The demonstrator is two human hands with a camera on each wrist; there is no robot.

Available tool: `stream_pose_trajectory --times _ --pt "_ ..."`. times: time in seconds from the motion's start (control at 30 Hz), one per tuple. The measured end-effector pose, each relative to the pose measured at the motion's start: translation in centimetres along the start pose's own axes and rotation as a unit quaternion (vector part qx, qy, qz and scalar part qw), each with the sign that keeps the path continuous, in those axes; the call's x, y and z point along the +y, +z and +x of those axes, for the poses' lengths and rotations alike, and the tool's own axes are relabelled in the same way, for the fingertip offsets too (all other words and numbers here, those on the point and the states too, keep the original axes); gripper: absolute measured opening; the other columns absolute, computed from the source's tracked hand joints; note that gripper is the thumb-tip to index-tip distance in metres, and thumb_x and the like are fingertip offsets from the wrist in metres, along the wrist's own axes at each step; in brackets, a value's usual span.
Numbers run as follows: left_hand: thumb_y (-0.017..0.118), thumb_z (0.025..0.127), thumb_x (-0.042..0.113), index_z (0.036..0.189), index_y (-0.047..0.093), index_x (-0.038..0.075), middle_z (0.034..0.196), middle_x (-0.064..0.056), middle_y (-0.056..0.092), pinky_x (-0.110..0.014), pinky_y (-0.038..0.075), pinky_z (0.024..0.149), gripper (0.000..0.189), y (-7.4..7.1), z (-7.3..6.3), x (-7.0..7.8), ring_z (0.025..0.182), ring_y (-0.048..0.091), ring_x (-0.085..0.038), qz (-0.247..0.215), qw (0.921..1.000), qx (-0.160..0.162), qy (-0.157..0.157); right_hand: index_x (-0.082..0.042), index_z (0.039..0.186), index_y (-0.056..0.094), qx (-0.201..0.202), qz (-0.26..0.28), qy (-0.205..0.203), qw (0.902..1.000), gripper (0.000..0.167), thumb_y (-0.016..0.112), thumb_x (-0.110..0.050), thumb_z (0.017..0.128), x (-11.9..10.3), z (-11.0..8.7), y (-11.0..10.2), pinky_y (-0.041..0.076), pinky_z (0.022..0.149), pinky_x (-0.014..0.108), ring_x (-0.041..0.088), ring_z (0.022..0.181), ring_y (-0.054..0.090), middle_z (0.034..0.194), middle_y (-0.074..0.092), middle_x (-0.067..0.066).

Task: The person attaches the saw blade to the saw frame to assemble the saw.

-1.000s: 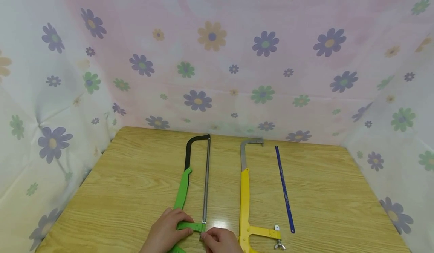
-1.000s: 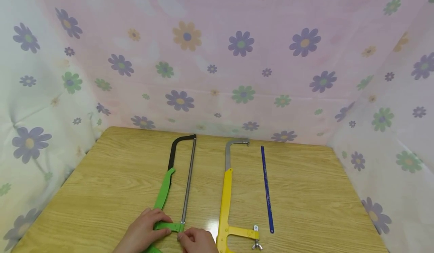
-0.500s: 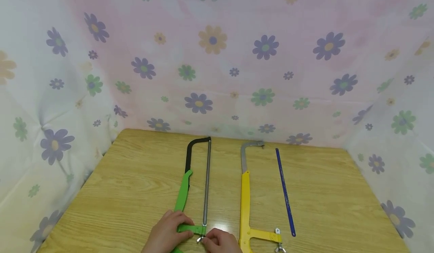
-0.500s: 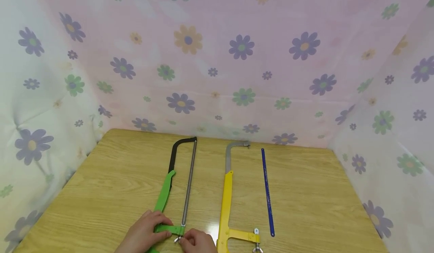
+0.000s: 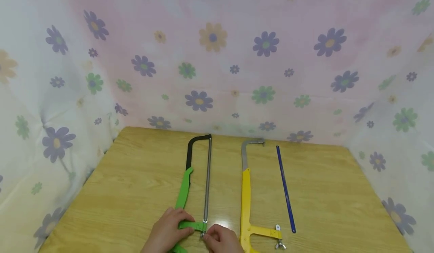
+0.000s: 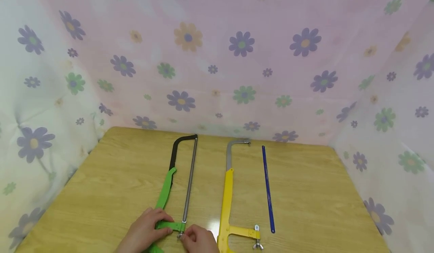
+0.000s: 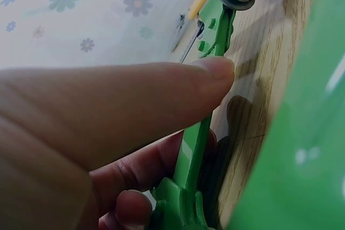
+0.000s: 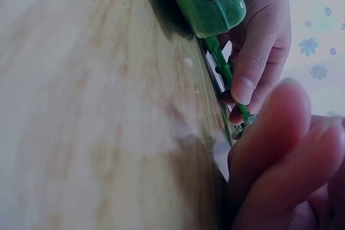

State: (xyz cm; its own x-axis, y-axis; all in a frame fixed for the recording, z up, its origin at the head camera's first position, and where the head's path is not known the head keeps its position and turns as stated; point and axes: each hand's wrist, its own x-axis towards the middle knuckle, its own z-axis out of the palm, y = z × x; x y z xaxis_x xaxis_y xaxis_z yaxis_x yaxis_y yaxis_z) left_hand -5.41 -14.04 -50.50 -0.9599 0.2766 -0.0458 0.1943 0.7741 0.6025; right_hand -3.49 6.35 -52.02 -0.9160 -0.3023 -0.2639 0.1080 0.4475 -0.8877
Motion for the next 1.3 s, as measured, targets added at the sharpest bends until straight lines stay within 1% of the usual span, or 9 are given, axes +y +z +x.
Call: stream_pose_trajectory --times 0.1,0.23,0.43,0.57,0.73,0.93,1.07,1.2,1.3 --pt "0.065 0.073 0.048 0.087 0.064 0.036 0.088 0.023 0.051 -0.021 0.032 0.058 0.018 -0.01 0.08 -0.06 0.076 0.037 -0.004 0.006 0.9999 0.007 0.008 -0.019 0.073 0.059 -0.002 0.009 -0.010 0.9999 0.019 0.060 -0.035 0.082 0.02 0.10 -0.05 0.034 0.041 0.023 0.006 0.040 0.043 0.047 0.048 -0.008" --pt "0.065 0.074 0.047 0.087 0.064 0.035 0.088 0.023 0.051 -0.020 0.032 0.058 0.018 -0.04 0.09 -0.04 0.076 0.037 -0.004 0.007 0.9999 0.004 0.012 -0.017 0.075 0.060 -0.004 0.024 -0.025 0.9994 0.019 0.057 -0.033 0.085 0.00 -0.03 -0.10 0.037 0.042 0.023 0.007 0.041 0.047 0.047 0.051 -0.007" --pt "0.065 0.074 0.047 0.087 0.064 0.035 0.088 0.023 0.051 -0.021 0.032 0.057 0.017 -0.31 0.26 0.10 0.075 0.037 -0.004 0.009 0.9999 -0.002 0.005 -0.015 0.077 0.062 -0.016 0.052 -0.010 0.9985 0.023 0.055 -0.035 0.087 -0.50 -0.12 -0.18 0.035 0.036 0.024 0.008 0.037 0.045 0.048 0.054 -0.003" --pt "0.064 0.074 0.048 0.087 0.064 0.035 0.088 0.023 0.051 -0.021 0.032 0.057 0.019 -0.48 0.26 0.26 0.075 0.037 -0.005 0.005 0.9999 -0.009 0.000 -0.016 0.079 0.063 -0.021 0.051 -0.004 0.9985 0.026 0.054 -0.038 0.087 -0.66 -0.22 -0.22 0.032 0.034 0.023 0.007 0.035 0.042 0.049 0.055 -0.002" --pt "0.064 0.074 0.048 0.087 0.065 0.035 0.088 0.023 0.052 -0.021 0.033 0.058 0.018 -0.57 0.08 0.46 0.075 0.038 -0.005 0.002 1.0000 -0.005 0.002 -0.017 0.080 0.064 -0.023 0.047 -0.001 0.9986 0.026 0.053 -0.040 0.087 -0.70 -0.29 -0.15 0.033 0.034 0.024 0.006 0.034 0.042 0.049 0.055 -0.002" --pt "0.065 0.074 0.046 0.087 0.065 0.034 0.088 0.022 0.052 -0.021 0.034 0.058 0.017 -0.63 0.03 0.56 0.075 0.038 -0.005 0.003 1.0000 -0.004 0.004 -0.017 0.080 0.064 -0.028 0.051 0.002 0.9983 0.024 0.054 -0.038 0.087 -0.57 -0.23 -0.17 0.034 0.035 0.024 0.007 0.035 0.043 0.049 0.055 -0.002" --pt "0.065 0.074 0.046 0.087 0.065 0.035 0.088 0.022 0.052 -0.021 0.033 0.058 0.017 -0.61 0.02 0.52 0.075 0.037 -0.005 0.006 1.0000 -0.004 0.005 -0.017 0.082 0.064 -0.029 0.049 -0.011 0.9983 0.020 0.056 -0.035 0.086 -0.26 -0.17 -0.10 0.036 0.035 0.024 0.007 0.036 0.044 0.049 0.055 -0.003" --pt "0.064 0.074 0.048 0.087 0.065 0.035 0.088 0.022 0.052 -0.021 0.033 0.057 0.018 -0.53 0.04 0.46 0.075 0.037 -0.005 0.004 1.0000 -0.006 0.005 -0.016 0.082 0.062 -0.028 0.054 -0.026 0.9978 0.019 0.058 -0.034 0.085 -0.04 -0.15 0.02 0.037 0.036 0.024 0.006 0.037 0.045 0.048 0.053 -0.005" --pt "0.064 0.074 0.049 0.087 0.064 0.036 0.088 0.022 0.052 -0.021 0.033 0.057 0.018 -0.44 0.07 0.39 0.075 0.037 -0.005 0.007 0.9999 -0.006 0.005 -0.016 0.080 0.058 -0.023 0.055 -0.023 0.9980 0.020 0.059 -0.036 0.084 -0.09 -0.24 0.01 0.037 0.036 0.024 0.007 0.037 0.045 0.048 0.051 -0.005"
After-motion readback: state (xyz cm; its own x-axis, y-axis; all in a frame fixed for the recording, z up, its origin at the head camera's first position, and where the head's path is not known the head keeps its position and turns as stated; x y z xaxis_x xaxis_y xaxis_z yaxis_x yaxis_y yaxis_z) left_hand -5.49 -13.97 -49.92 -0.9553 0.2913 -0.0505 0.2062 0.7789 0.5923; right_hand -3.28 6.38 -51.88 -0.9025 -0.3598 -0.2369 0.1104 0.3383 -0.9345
